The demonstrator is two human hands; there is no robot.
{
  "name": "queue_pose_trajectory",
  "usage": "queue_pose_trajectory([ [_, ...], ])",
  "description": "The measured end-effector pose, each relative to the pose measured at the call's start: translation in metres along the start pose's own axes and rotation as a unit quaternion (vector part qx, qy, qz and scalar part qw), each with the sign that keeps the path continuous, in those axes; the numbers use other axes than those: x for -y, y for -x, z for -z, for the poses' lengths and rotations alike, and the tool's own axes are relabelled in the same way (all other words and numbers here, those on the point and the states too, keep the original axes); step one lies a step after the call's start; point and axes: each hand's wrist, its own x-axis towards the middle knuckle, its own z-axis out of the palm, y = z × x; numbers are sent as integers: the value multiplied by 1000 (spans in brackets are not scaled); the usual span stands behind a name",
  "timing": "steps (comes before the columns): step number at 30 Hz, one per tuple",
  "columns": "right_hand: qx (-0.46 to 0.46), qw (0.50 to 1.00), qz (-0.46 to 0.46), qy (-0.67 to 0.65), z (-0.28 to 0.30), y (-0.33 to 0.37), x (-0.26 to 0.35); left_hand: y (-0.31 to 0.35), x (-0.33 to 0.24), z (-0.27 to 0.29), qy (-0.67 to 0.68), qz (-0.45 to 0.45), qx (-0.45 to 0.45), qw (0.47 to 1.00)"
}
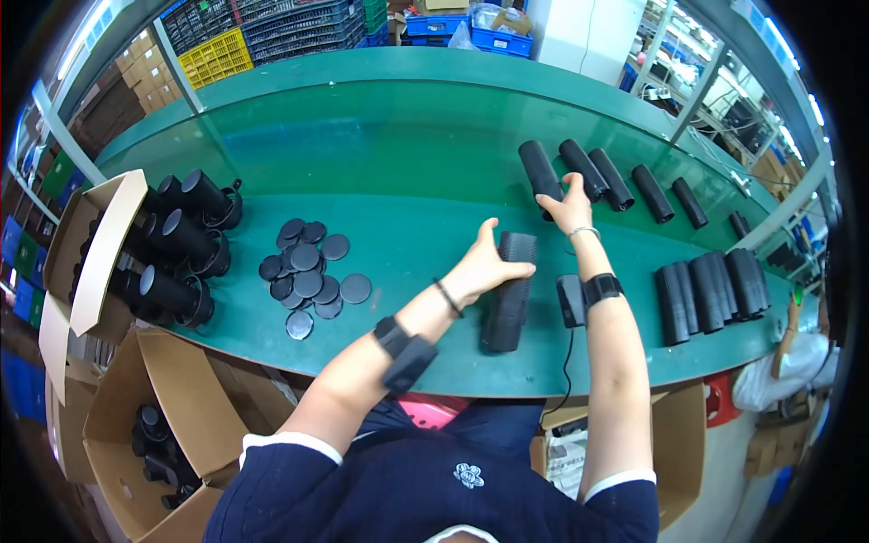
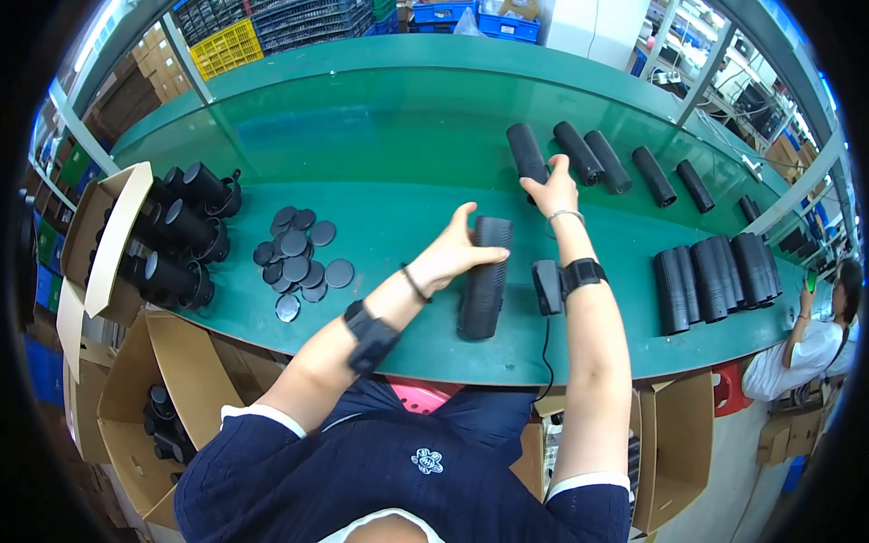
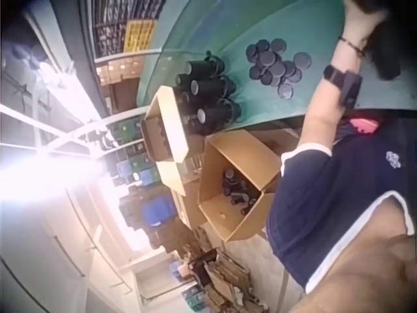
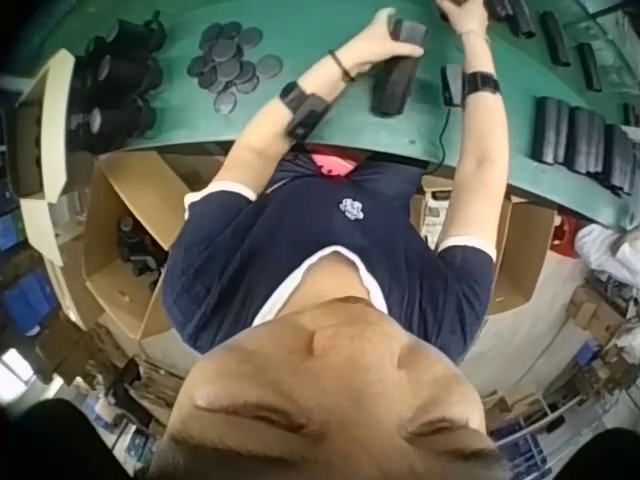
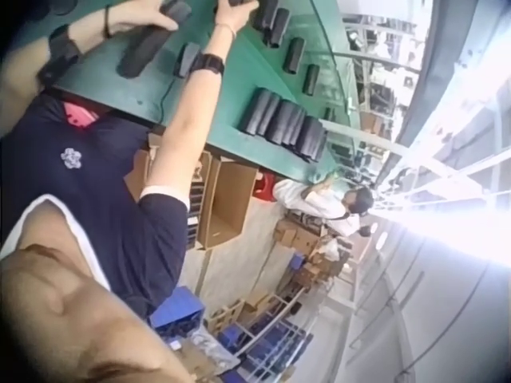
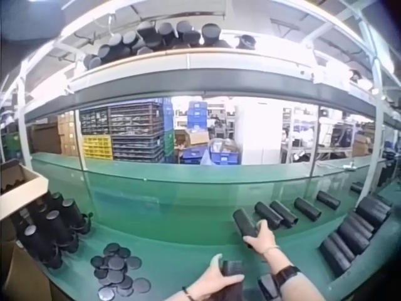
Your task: The person fits caps onto cylinders, occasionally wiping them with a cloth, and places the finished units into a box. This process is repeated for several cylinders throughout the video.
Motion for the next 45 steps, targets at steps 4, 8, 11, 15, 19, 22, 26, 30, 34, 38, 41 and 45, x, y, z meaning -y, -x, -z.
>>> queue_pose_trajectory([
  [4, 18, 999, -21, -31, -31, -24, 23, 35, -31, 39, -128, -219, 48, 966],
  [8, 15, 998, -51, -23, -62, -36, 33, 55, -27, 49, -226, -275, 35, 934],
  [11, -44, 998, 4, 47, -83, -42, 21, 61, -24, 58, -234, -277, 45, 931],
  [15, -169, 956, 219, 101, -74, -12, 47, 65, -17, 71, -208, -270, 64, 938],
  [19, 350, 762, 33, -544, -6, 68, 92, 62, -10, 72, -168, -243, 69, 953],
  [22, 331, 777, 98, -527, 22, 111, 100, 57, -10, 62, -45, -243, 106, 963],
  [26, 296, 786, 53, -539, 25, 120, 103, 58, -13, 50, -48, -276, 10, 960],
  [30, 269, 806, 27, -527, 22, 120, 108, 48, -8, 59, -97, -277, -149, 944],
  [34, 281, 777, -33, -562, 24, 125, 112, 46, -24, 56, 120, -157, -33, 980],
  [38, 306, 778, -48, -546, 31, 123, 120, 42, -18, 58, 78, -193, 31, 978],
  [41, 287, 791, -5, -540, 25, 122, 119, 41, -20, 61, 91, -188, 35, 977],
  [45, 346, 759, -29, -551, 13, 116, 118, 41, -17, 89, 204, -176, 73, 960],
])
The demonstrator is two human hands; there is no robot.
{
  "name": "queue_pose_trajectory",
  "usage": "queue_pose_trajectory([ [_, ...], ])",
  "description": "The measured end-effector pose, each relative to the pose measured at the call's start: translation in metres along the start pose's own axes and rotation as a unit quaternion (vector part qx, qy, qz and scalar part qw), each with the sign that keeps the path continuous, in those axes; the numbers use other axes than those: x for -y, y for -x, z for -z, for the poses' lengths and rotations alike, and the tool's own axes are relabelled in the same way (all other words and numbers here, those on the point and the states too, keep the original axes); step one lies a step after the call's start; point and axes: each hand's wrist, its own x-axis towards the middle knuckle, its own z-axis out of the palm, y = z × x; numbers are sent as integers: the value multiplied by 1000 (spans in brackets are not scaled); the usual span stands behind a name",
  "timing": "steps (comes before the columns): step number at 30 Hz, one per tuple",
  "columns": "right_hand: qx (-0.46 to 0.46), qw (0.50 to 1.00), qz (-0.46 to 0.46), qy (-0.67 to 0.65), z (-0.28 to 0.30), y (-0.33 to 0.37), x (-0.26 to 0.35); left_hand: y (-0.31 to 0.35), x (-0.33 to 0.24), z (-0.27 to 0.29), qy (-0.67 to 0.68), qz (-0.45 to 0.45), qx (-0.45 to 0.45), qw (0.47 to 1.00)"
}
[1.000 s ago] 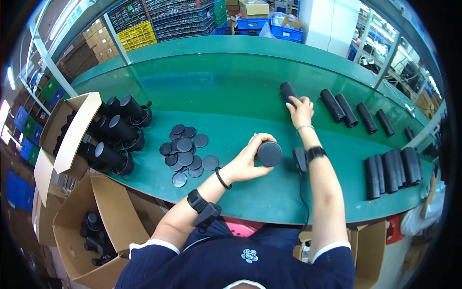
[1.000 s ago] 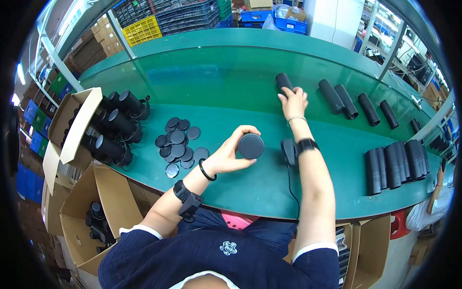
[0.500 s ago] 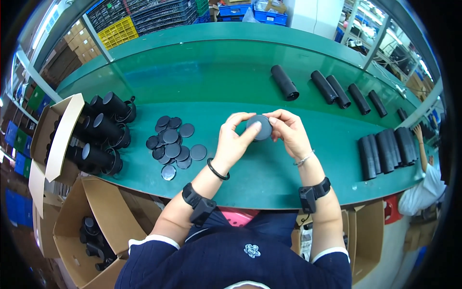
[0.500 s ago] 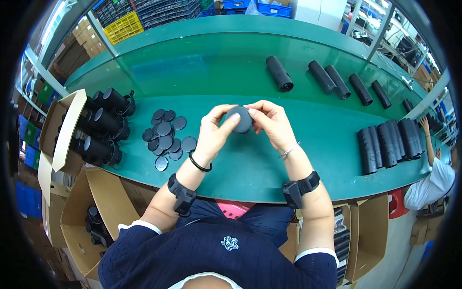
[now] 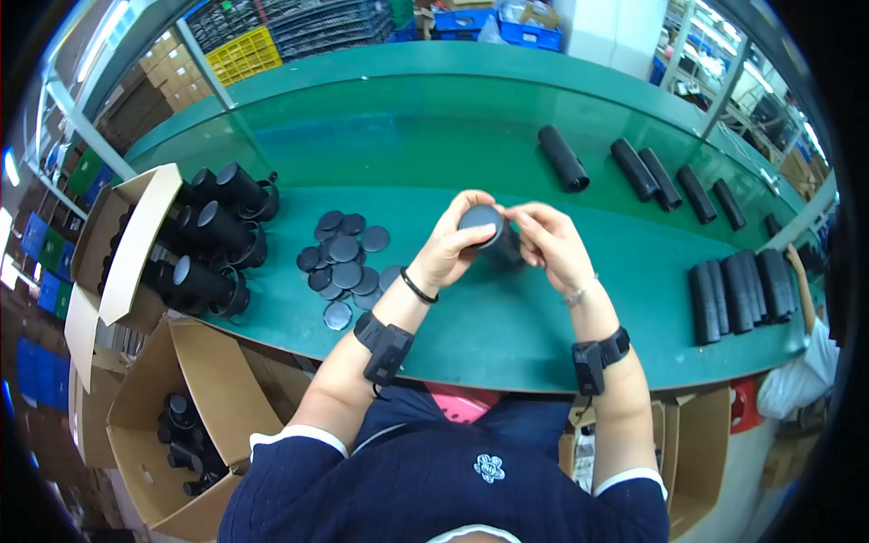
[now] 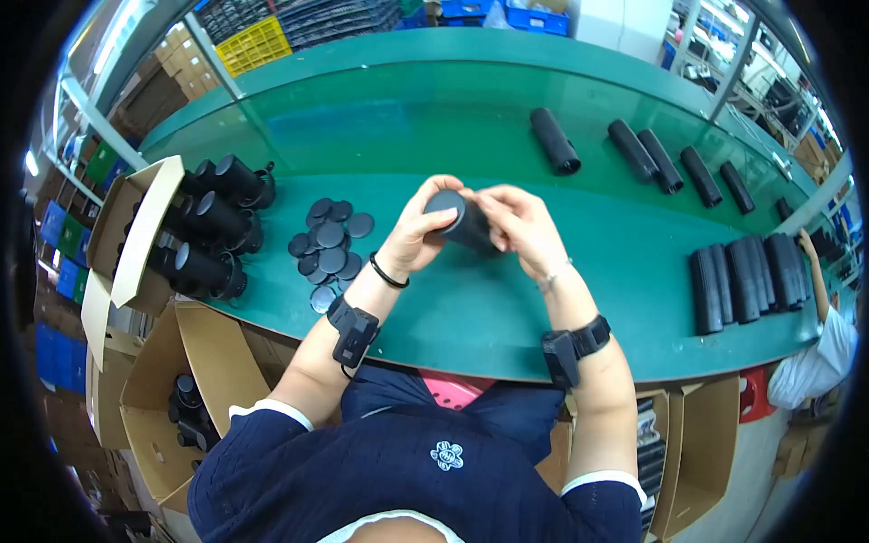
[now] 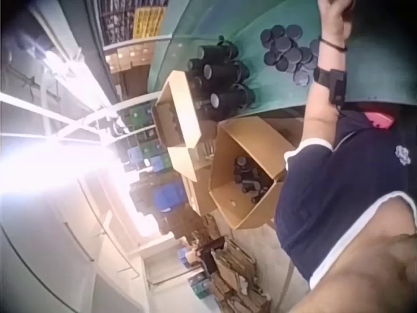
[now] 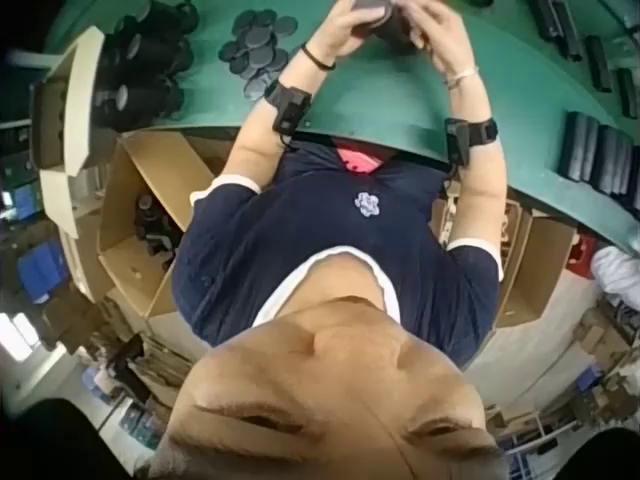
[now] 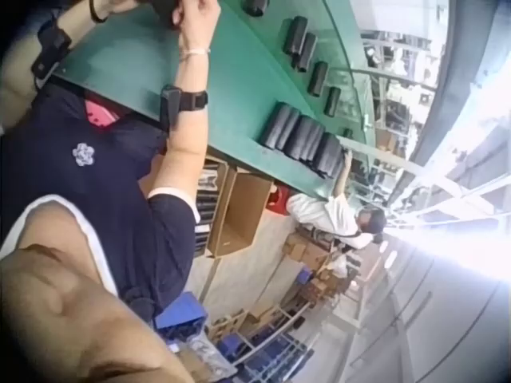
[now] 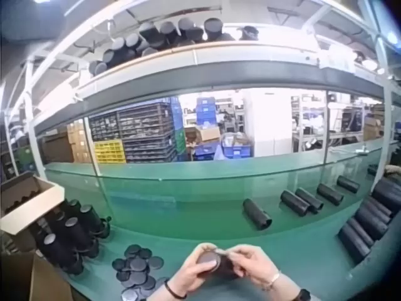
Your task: The person fits caps onto cylinders, occasionally wiping them with a cloth, and places the finished units into a box. This process is repeated for several cylinders throughout the video.
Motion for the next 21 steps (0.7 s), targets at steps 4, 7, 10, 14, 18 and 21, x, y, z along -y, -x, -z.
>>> queue_pose_trajectory([
  [4, 32, 925, 154, 347, 26, 17, -5, 6, -4, 14, 131, -15, 76, 988],
  [7, 77, 934, 124, 327, 3, 21, -17, 11, -15, 15, 145, -39, 86, 985],
  [10, -46, 885, 146, 439, -15, 25, -40, 6, -9, 7, 147, -21, 0, 989],
  [14, -108, 816, 217, 525, -11, 27, -64, 8, 4, 5, 135, 18, -46, 990],
  [18, -101, 948, 166, 254, -13, 25, -22, 10, 3, 2, 89, 34, 19, 995],
  [21, -64, 972, 145, 176, -15, 21, -1, 10, 0, -15, 45, 62, 46, 996],
])
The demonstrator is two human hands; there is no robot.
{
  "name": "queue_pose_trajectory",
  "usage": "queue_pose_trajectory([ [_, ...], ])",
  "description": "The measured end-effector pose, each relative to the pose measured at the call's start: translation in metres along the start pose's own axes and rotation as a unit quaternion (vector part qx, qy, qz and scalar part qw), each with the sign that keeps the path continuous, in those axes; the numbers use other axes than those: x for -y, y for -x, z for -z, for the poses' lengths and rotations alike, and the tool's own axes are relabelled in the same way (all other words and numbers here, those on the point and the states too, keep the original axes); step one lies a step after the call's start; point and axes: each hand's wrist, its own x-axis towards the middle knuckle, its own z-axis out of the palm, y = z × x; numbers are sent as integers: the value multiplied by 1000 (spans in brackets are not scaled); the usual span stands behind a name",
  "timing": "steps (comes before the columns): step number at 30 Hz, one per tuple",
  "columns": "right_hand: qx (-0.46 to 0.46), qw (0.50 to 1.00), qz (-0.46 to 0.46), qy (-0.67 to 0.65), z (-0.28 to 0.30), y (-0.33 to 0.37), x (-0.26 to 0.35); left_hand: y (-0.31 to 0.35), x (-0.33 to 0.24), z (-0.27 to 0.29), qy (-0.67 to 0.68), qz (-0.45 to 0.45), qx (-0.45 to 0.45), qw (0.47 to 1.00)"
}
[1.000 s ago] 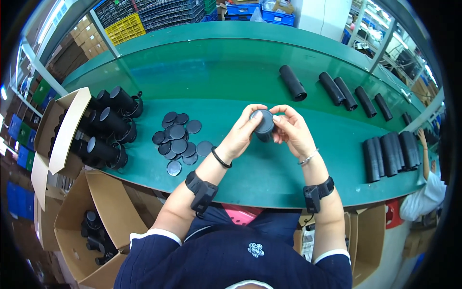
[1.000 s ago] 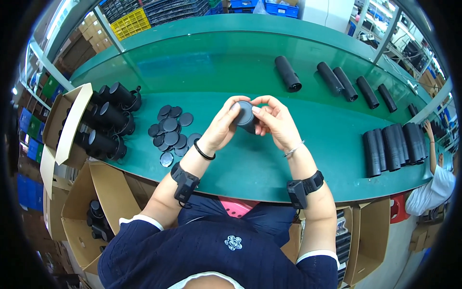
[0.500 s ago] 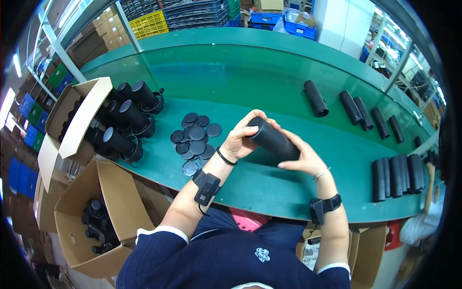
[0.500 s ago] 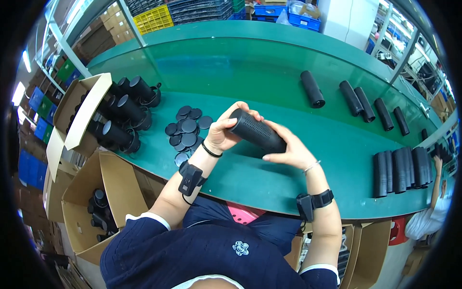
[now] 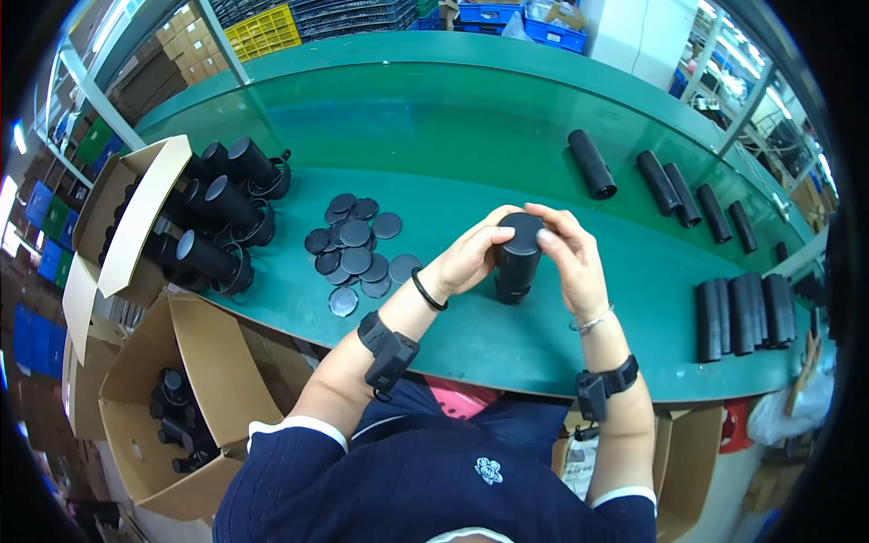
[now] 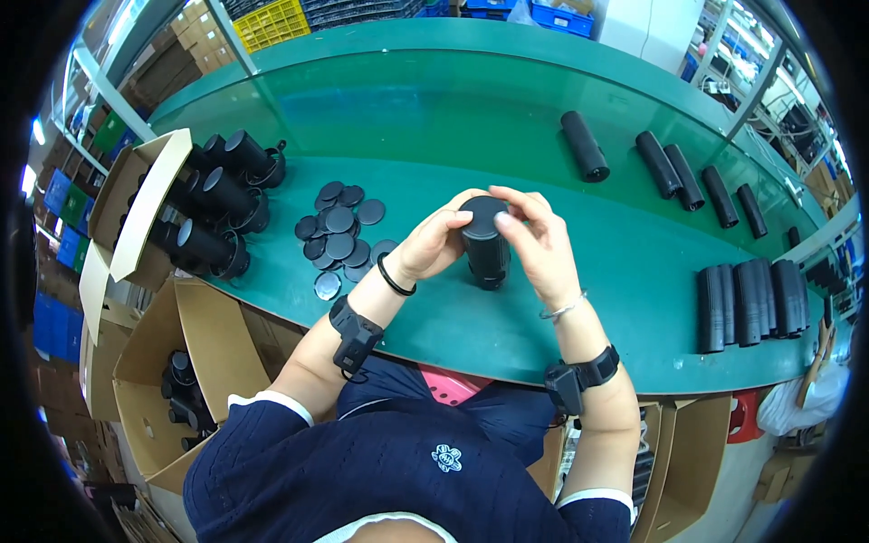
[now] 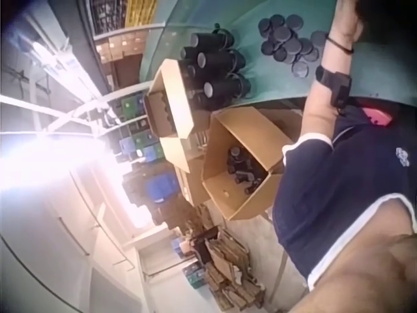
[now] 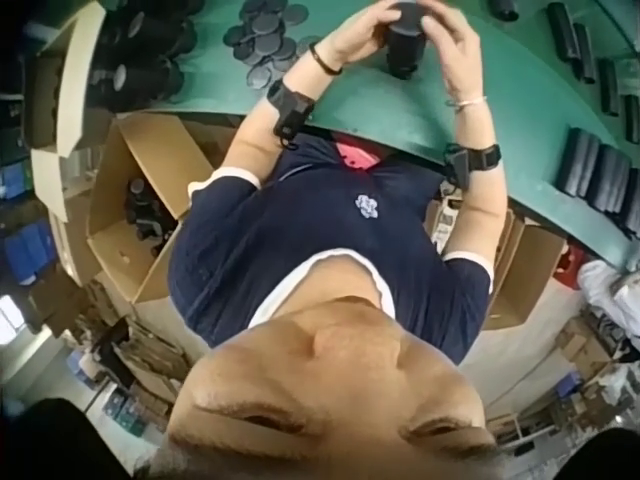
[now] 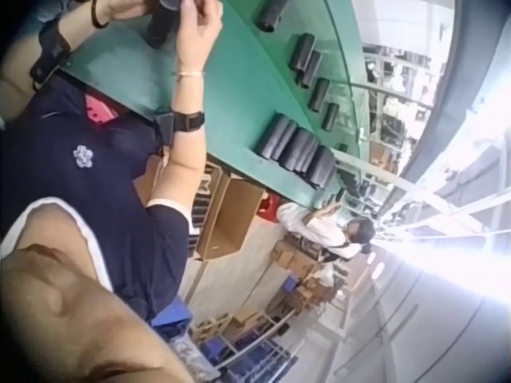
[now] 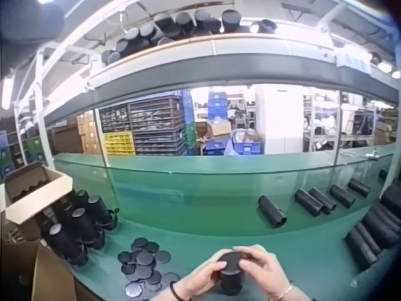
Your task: The person fits caps onto cylinders, occasionally wiping them with a cloth, and places the finished units into a box. This process is repeated for several cylinders throughout the video.
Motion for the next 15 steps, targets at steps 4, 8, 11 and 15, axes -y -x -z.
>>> queue_pose_trajectory([
  [4, 33, 994, -36, -100, 2, -1, 1, -1, 2, -12, -157, -9, 6, 988],
  [8, 59, 982, -72, -167, 10, -6, -14, -7, 3, -6, -96, -46, -69, 992],
  [11, 145, 983, -58, 94, 25, 8, -34, -8, -2, 13, 80, -71, -92, 990],
  [15, 138, 987, -34, 71, 25, -7, -80, -12, 12, 31, 80, -86, -241, 963],
])
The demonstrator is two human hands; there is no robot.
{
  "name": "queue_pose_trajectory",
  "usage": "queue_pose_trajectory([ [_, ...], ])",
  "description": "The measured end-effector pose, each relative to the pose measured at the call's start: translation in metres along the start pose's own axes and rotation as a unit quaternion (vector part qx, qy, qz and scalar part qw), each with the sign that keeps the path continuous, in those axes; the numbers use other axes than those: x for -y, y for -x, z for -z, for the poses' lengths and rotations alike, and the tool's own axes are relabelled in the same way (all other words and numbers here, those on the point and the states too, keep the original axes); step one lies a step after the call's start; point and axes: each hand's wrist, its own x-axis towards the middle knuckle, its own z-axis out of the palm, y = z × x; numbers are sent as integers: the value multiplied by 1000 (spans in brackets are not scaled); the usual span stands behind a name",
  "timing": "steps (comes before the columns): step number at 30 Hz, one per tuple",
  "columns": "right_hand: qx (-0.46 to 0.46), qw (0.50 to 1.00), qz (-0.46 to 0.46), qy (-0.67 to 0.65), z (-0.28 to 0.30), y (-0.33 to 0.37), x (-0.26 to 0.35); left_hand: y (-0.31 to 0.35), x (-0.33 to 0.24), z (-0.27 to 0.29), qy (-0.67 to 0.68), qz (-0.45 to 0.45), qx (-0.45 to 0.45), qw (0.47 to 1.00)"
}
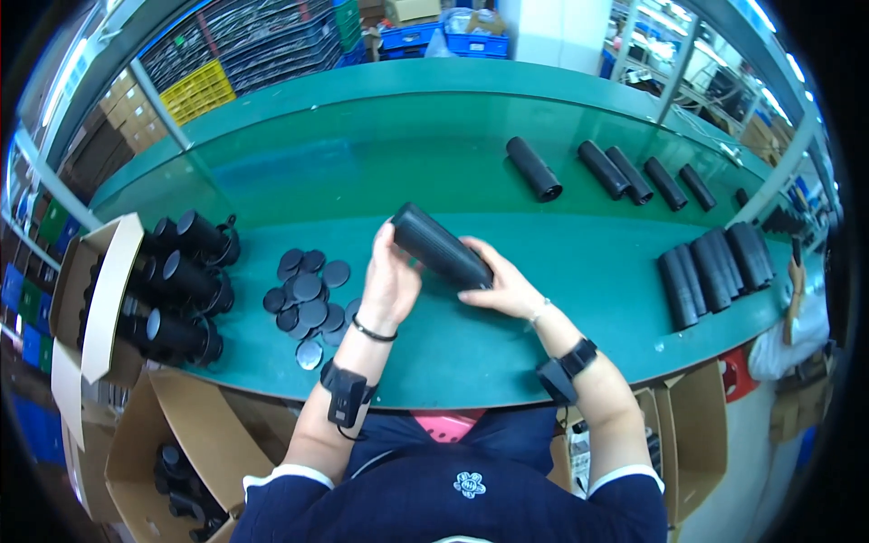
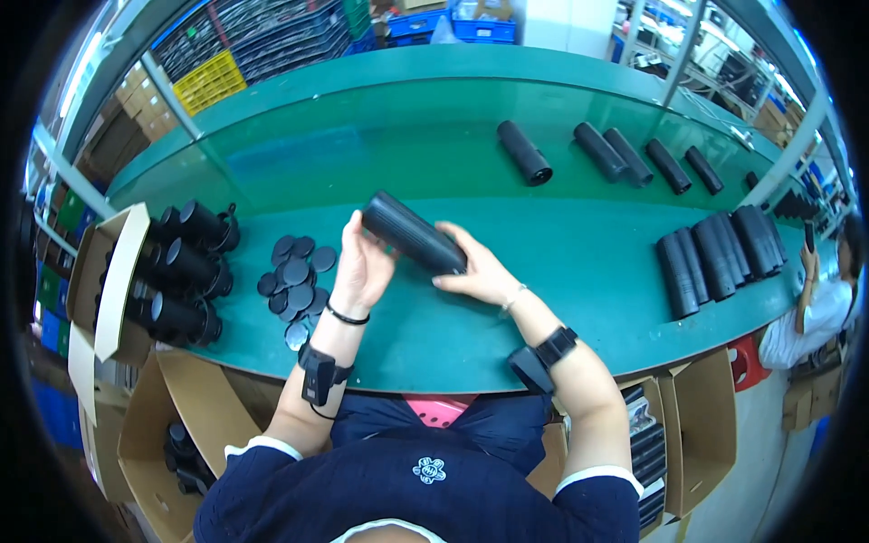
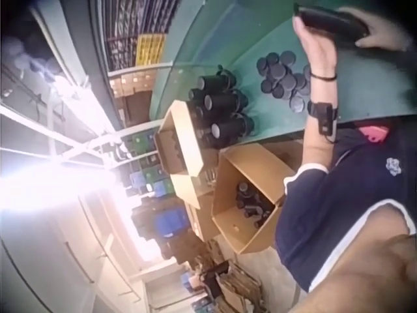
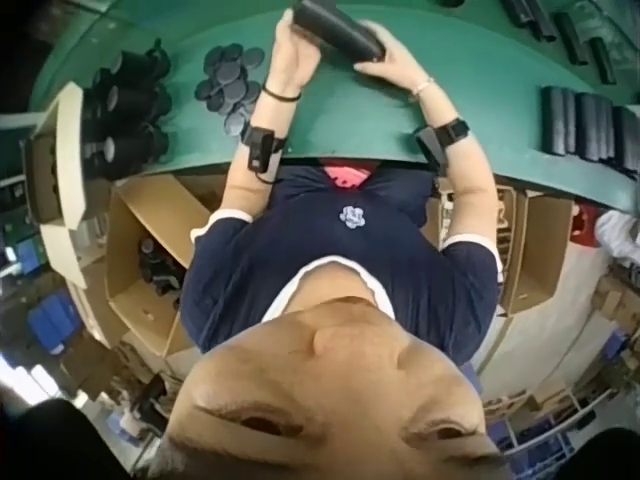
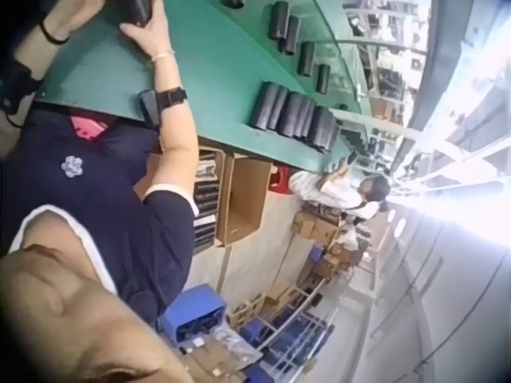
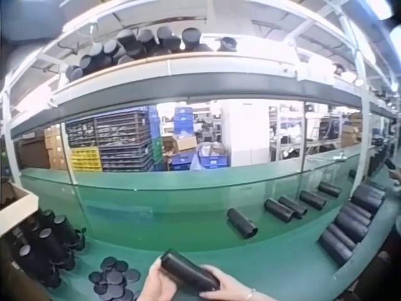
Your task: The person fits caps onto cylinders, occasionally wiping them with a cloth, and places the finished units into a box. This process is repeated for several cylinders throughout the video.
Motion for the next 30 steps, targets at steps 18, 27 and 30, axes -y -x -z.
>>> queue_pose_trajectory([
  [18, -406, 890, 120, 171, 105, -6, 4, 46, 55, -27, -250, 80, 64, 963],
  [27, -771, 610, -163, 82, 51, 412, -77, 95, 173, -133, -544, 10, 495, 677],
  [30, -684, 537, -444, 217, 0, 575, -214, 111, 197, -158, -534, 26, 565, 629],
])
